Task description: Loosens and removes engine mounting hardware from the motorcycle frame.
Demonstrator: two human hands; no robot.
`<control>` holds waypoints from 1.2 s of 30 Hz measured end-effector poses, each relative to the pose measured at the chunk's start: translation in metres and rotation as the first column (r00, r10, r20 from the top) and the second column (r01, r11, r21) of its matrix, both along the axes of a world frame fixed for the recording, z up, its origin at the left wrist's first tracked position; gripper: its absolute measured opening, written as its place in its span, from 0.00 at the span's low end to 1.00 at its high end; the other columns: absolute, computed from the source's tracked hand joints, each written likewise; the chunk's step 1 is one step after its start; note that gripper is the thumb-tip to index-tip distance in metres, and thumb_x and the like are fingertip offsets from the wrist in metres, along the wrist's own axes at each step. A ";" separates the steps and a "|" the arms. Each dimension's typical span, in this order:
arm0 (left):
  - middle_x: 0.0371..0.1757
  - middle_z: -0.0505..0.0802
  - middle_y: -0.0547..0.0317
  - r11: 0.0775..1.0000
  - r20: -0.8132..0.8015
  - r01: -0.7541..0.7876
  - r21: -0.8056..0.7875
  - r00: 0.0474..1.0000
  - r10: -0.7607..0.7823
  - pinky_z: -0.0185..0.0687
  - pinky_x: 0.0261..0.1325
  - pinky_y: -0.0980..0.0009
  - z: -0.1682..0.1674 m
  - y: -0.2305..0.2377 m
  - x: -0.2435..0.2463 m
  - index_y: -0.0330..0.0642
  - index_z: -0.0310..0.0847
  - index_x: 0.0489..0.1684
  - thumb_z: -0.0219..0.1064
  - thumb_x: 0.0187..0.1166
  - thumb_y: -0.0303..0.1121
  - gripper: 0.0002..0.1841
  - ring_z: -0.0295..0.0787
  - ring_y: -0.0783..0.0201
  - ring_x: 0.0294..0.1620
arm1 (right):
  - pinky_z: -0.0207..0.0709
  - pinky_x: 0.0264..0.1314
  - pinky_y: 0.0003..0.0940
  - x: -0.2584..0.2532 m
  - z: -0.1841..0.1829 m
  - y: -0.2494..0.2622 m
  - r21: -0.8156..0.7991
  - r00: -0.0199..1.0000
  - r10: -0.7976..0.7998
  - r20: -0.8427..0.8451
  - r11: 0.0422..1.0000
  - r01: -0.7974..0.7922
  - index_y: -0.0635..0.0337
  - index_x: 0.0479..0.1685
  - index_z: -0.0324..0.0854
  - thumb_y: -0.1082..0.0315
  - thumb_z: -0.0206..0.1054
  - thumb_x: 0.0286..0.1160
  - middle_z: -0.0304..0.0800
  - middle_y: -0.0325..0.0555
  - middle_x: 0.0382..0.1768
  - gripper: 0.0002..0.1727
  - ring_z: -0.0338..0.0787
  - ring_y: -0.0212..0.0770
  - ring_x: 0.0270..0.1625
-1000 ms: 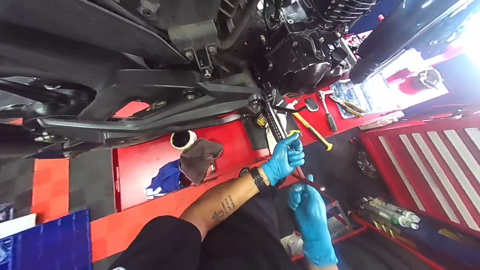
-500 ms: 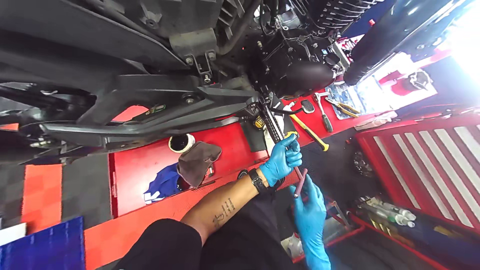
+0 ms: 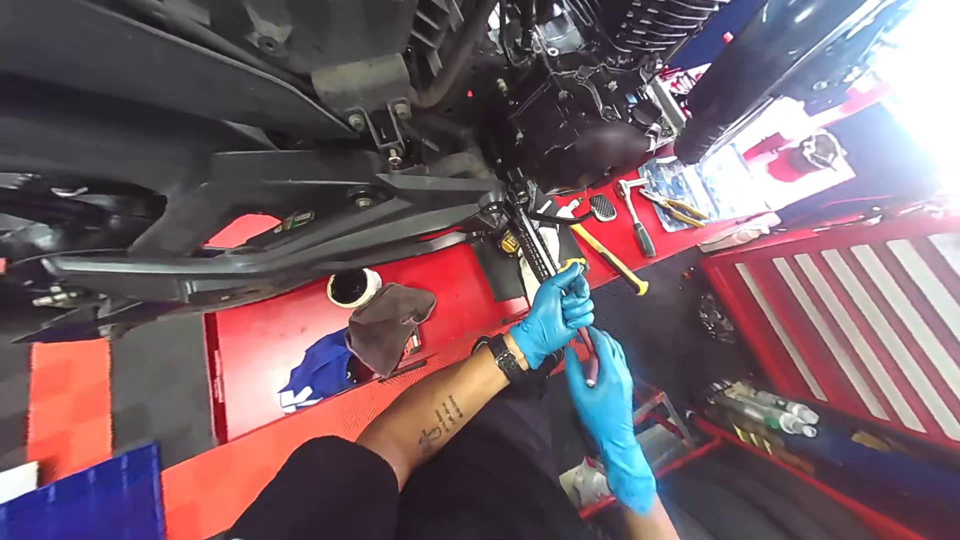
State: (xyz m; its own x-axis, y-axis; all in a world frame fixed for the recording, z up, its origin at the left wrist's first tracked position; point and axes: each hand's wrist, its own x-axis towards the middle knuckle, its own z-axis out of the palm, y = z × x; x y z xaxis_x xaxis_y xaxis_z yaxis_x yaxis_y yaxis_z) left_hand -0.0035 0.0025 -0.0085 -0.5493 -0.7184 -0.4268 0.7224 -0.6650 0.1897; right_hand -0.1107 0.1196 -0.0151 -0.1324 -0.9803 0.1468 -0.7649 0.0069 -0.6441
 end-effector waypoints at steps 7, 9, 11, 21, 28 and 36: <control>0.48 0.94 0.53 0.941 0.454 0.282 -0.187 0.875 -0.172 0.88 0.59 0.66 0.012 0.012 0.047 0.31 0.80 0.62 0.36 0.97 0.40 0.26 0.93 0.63 0.49 | 0.73 0.26 0.15 0.006 -0.009 -0.031 0.026 0.843 0.059 0.535 0.996 -0.087 0.59 0.26 0.87 0.65 0.63 0.77 0.83 0.29 0.19 0.13 0.78 0.18 0.22; 0.49 0.96 0.49 0.932 0.523 0.284 -0.224 0.842 -0.131 0.88 0.61 0.65 0.011 0.013 0.047 0.27 0.80 0.62 0.38 0.97 0.36 0.25 0.95 0.62 0.50 | 0.71 0.24 0.17 0.007 -0.015 -0.032 0.063 0.703 0.012 0.711 0.995 -0.081 0.55 0.23 0.86 0.67 0.60 0.80 0.81 0.27 0.16 0.15 0.76 0.20 0.19; 0.45 0.96 0.50 0.940 0.567 0.264 -0.214 0.818 -0.101 0.89 0.58 0.66 0.011 0.013 0.041 0.27 0.82 0.57 0.40 0.97 0.34 0.23 0.95 0.63 0.46 | 0.66 0.19 0.20 0.013 -0.020 -0.033 0.135 0.513 -0.094 0.853 0.990 -0.044 0.49 0.16 0.81 0.66 0.58 0.79 0.74 0.27 0.11 0.19 0.70 0.22 0.14; 0.46 0.97 0.51 0.922 0.579 0.306 -0.238 0.807 -0.118 0.89 0.54 0.68 0.022 0.025 0.040 0.27 0.81 0.61 0.38 0.97 0.36 0.25 0.95 0.65 0.46 | 0.69 0.23 0.19 0.004 -0.004 -0.019 0.104 0.597 0.010 0.802 0.982 -0.156 0.58 0.37 0.89 0.66 0.55 0.84 0.77 0.27 0.15 0.16 0.71 0.21 0.17; 0.49 0.97 0.47 0.881 0.468 0.248 -0.404 0.883 -0.034 0.88 0.65 0.61 0.059 0.038 0.050 0.26 0.80 0.61 0.37 0.96 0.33 0.24 0.96 0.58 0.53 | 0.83 0.38 0.32 -0.006 0.035 -0.015 -0.296 0.974 0.224 -0.039 0.928 -0.225 0.62 0.38 0.91 0.56 0.60 0.82 0.90 0.44 0.24 0.19 0.89 0.36 0.28; 0.45 0.97 0.47 0.923 0.442 0.152 -0.354 0.897 0.022 0.90 0.60 0.63 0.044 0.013 0.059 0.28 0.81 0.57 0.36 0.96 0.34 0.25 0.96 0.59 0.48 | 0.84 0.34 0.41 0.011 0.027 -0.046 -0.282 0.971 0.185 -0.150 0.933 -0.222 0.60 0.35 0.90 0.55 0.57 0.81 0.87 0.43 0.19 0.20 0.90 0.42 0.26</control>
